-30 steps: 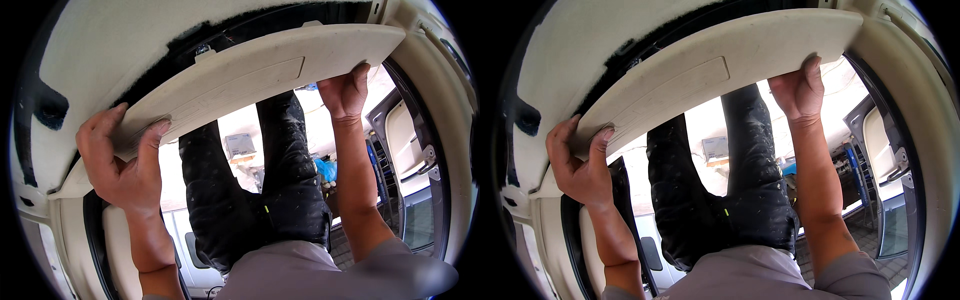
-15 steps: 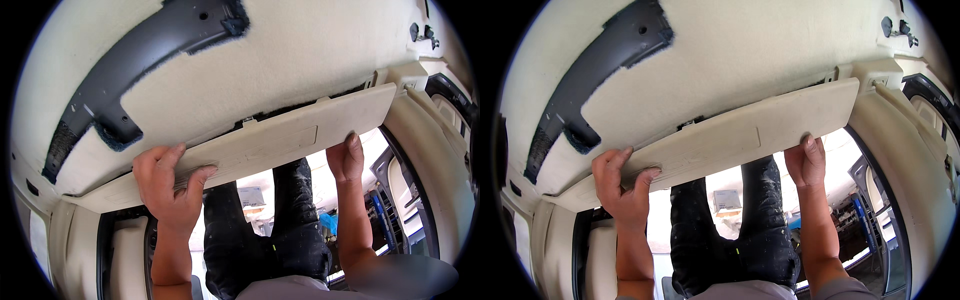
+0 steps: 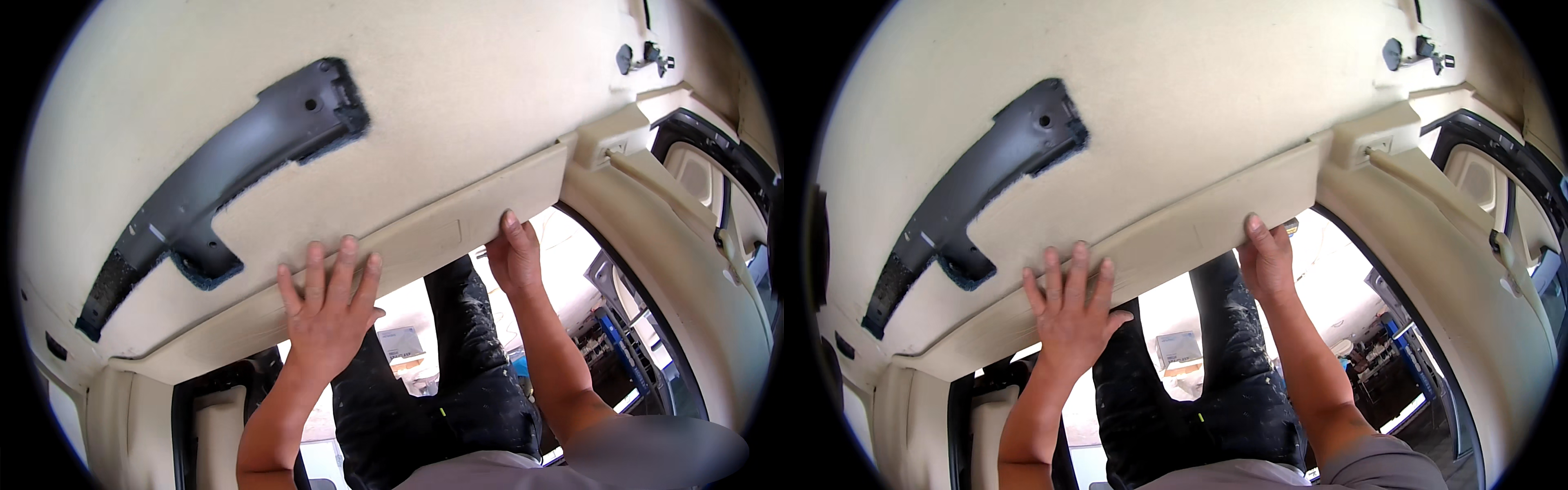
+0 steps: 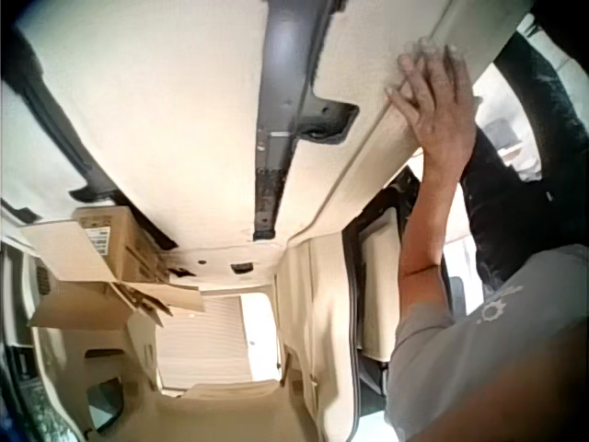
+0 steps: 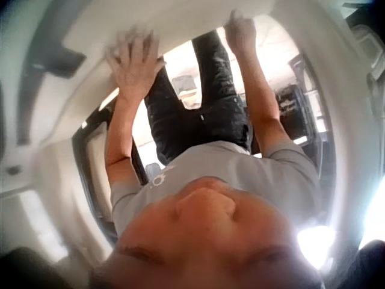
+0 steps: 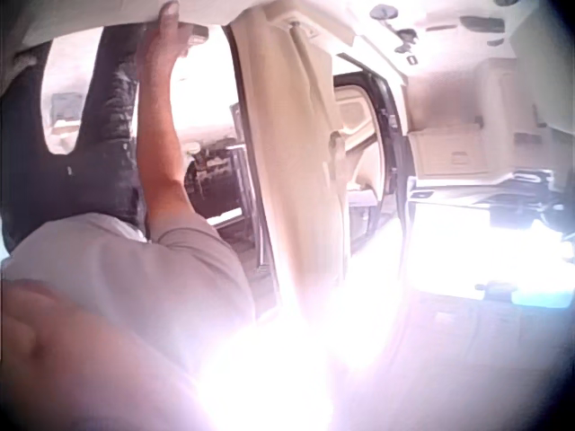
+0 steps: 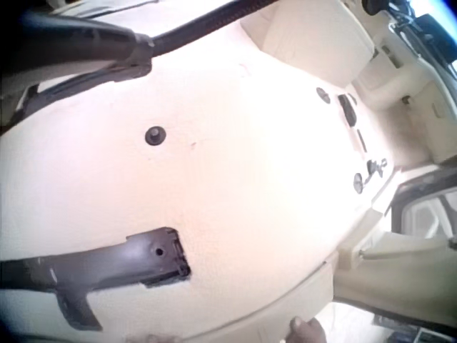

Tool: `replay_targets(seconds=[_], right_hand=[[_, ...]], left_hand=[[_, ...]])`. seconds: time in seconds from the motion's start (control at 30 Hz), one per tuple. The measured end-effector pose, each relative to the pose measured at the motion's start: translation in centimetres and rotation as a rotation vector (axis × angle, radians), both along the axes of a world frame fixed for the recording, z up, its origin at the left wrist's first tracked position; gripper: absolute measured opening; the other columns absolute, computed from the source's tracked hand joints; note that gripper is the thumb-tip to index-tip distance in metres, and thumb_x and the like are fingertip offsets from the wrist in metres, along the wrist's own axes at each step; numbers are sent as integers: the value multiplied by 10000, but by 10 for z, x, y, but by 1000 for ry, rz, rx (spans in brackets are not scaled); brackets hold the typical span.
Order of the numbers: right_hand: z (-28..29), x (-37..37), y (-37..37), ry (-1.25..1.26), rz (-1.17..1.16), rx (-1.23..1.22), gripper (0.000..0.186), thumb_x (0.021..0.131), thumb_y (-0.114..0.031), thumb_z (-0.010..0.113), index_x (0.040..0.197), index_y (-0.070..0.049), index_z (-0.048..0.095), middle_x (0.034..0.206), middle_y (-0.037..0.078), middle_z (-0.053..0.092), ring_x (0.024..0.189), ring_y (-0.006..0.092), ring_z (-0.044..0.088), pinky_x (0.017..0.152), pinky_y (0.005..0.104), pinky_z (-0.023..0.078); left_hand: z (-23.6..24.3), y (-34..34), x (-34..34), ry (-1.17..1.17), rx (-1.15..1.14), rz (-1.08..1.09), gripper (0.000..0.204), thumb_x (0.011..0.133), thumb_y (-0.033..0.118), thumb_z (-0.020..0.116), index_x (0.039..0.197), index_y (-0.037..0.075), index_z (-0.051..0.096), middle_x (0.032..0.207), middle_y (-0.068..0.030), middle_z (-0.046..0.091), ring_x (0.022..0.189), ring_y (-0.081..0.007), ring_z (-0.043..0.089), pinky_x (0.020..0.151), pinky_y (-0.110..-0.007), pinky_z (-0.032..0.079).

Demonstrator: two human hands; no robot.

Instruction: The person installs a black rubber seal along the edge of a beige car ceiling panel, then attaches a long beige plastic trim piece. They then place several smaller beige plastic components into designated slots on the panel. Finally, the person uses a smartphone to view a list.

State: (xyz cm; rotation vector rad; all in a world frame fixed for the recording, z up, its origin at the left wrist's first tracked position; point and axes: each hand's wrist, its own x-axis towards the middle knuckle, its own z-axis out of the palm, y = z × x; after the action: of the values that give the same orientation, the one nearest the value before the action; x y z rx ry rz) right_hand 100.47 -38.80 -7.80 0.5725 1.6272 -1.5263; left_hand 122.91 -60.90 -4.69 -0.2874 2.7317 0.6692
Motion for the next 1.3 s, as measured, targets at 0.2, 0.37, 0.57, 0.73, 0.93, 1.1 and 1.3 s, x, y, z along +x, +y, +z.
replay_targets(seconds=[0.2,0.37,0.57,0.73,0.93,1.1,1.3], right_hand=[[3,-6,-5,14,2,126,743,944,-355,786,1442,74,437,1393,150,584,1296,270,574,1099,418,474],[-2,-3,13,104,301,561,574,954,-425,749,1141,110,658,1030,222,729,998,271,692,885,379,527],[116,-43,-35,1121,699,146,217,936,-176,736,844,8,664,633,136,571,501,311,548,493,389,436],[107,-107,-42,1445,675,-380,215,871,-105,714,715,-37,583,625,69,527,486,276,518,465,366,404],[-30,-106,-59,1399,690,-97,307,853,-94,690,627,-68,485,578,124,474,490,333,508,458,406,399],[-7,-97,-59,1364,682,-125,301,827,-93,723,625,-85,501,595,98,475,489,304,502,475,414,401],[18,-93,-1,1560,793,-351,268,843,-223,719,695,-59,568,601,67,469,482,278,489,506,424,407]], left_hand=[[-25,18,-9,29,-155,-33,1143,701,496,878,1616,101,320,1690,-286,179,1552,-524,157,1168,-767,141],[-21,19,-15,-47,-121,-39,1157,701,500,875,1618,83,306,1688,-302,165,1550,-530,152,1166,-767,150],[-20,22,-13,-41,-169,5,1144,703,483,871,1607,63,311,1681,-312,175,1549,-529,153,1166,-764,147],[-23,22,-11,53,-216,21,1044,768,524,792,1605,89,344,1670,-303,229,1536,-531,206,1157,-768,172],[-26,24,-17,148,-315,-24,1032,782,492,757,1609,51,325,1658,-320,254,1532,-529,238,1172,-735,185],[-28,30,-13,99,-321,-1,1032,791,542,727,1610,56,330,1668,-305,249,1542,-520,216,1185,-723,180],[-27,32,-12,92,-359,25,1004,787,536,736,1587,53,371,1658,-304,267,1540,-514,224,1182,-721,179]])
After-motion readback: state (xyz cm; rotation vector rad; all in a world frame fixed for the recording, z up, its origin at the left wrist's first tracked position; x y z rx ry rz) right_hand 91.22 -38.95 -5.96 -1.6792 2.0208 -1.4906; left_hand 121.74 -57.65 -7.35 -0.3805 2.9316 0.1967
